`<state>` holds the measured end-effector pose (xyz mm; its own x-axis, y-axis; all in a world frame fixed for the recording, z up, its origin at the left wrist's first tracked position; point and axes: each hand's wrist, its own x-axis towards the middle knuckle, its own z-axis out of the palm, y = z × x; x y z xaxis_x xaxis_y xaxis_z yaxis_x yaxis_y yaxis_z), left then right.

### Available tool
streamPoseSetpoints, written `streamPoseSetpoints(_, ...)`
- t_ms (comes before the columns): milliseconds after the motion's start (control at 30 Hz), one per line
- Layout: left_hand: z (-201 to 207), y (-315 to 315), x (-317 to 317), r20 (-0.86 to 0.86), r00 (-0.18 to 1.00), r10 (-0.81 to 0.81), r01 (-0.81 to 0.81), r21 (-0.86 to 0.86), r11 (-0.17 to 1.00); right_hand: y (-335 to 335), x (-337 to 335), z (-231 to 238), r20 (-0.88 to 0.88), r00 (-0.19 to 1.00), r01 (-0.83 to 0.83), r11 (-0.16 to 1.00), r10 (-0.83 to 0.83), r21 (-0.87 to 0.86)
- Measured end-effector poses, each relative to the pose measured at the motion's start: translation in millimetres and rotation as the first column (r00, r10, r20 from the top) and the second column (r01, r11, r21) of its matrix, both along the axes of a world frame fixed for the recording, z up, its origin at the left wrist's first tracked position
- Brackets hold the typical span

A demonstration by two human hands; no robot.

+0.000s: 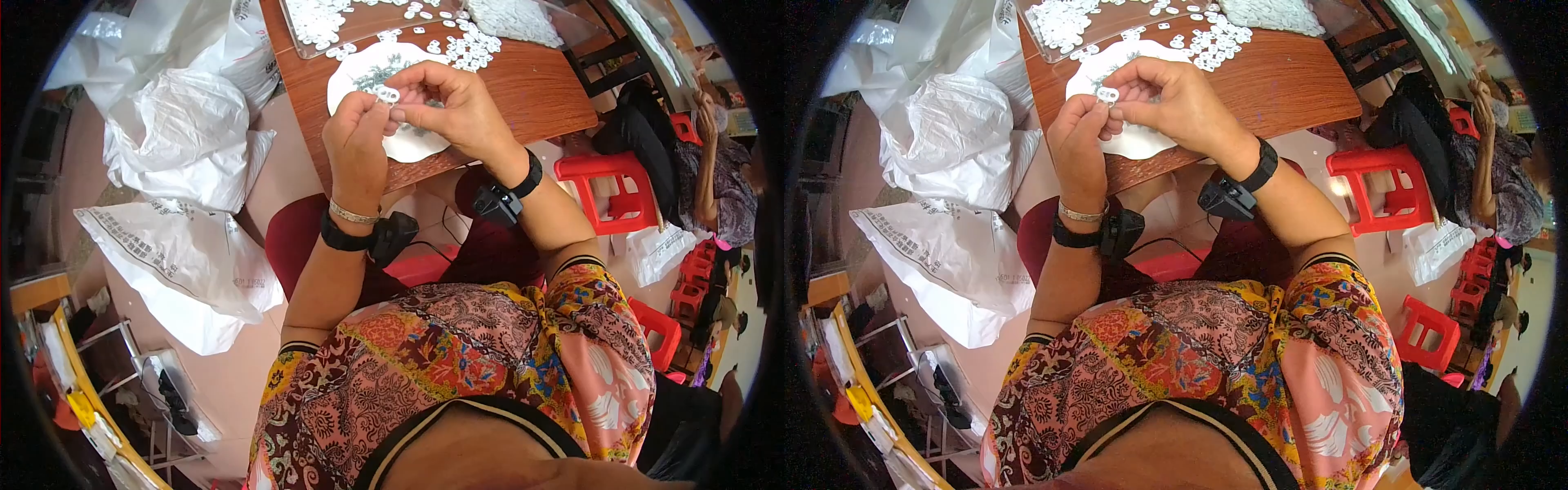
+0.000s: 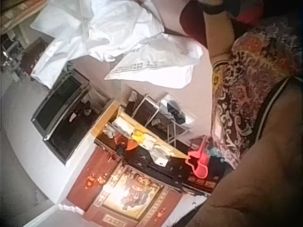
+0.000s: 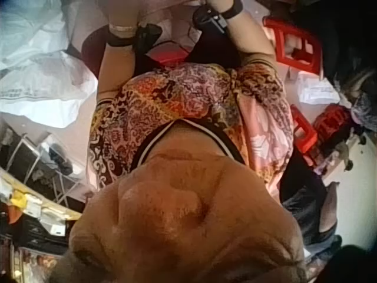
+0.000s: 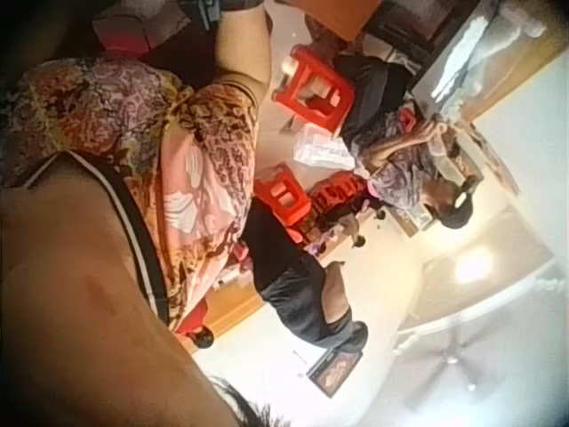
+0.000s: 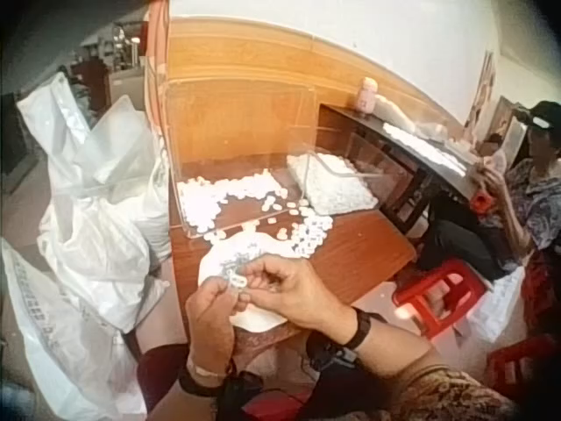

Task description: Manually assembling small circular white plastic components onto green component bases.

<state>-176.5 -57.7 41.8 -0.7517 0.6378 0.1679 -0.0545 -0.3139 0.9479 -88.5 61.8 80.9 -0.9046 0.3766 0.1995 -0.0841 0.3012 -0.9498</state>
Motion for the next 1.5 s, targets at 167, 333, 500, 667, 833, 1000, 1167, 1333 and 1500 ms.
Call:
streamPoseSetpoints(167,0.6,-1.8,-1.6,0.103,0.994,-0.043,0.039,0.042,0.998,-2.7,0.5,1.4,-0.055,0.998,0.041,0.966,-0.028,0.254)
streamPoseSetpoints(333,3.9,-2.5,-0.1,0.071,0.996,-0.048,0.045,0.039,0.998,-4.5,1.9,5.8,-0.069,0.997,0.053,0.941,-0.032,0.335)
streamPoseSetpoints(500,0.2,-0.7,1.1,0.046,0.999,-0.019,0.018,0.007,1.000,-8.8,-1.3,4.9,-0.125,0.990,0.125,0.840,-0.068,0.527)
streamPoseSetpoints(667,1.9,-1.2,0.7,0.037,0.999,-0.023,0.023,-0.014,1.000,-7.2,-1.8,1.7,-0.217,0.976,0.179,0.693,-0.032,0.699)
streamPoseSetpoints(833,2.2,-1.4,-0.9,0.016,0.999,-0.035,0.035,0.034,0.999,-6.3,-1.3,2.5,-0.214,0.976,0.171,0.692,-0.024,0.701)
streamPoseSetpoints(1000,5.2,-2.3,0.7,0.008,0.999,-0.034,0.034,0.031,0.999,-9.2,0.3,4.4,-0.222,0.975,0.177,0.705,-0.028,0.687)
streamPoseSetpoints(1167,3.2,-1.9,0.6,0.005,0.999,-0.039,0.039,0.031,0.999,-10.5,-1.0,3.0,-0.261,0.965,0.221,0.639,-0.031,0.737)
streamPoseSetpoints(1333,3.4,-1.6,1.2,0.076,0.996,-0.038,0.035,0.039,0.999,-10.1,0.3,2.9,-0.245,0.969,0.200,0.650,-0.021,0.733)
streamPoseSetpoints(1500,3.5,-3.2,0.9,0.039,0.997,-0.059,0.058,0.031,0.998,-11.1,2.1,6.1,-0.198,0.980,0.171,0.659,-0.033,0.733)
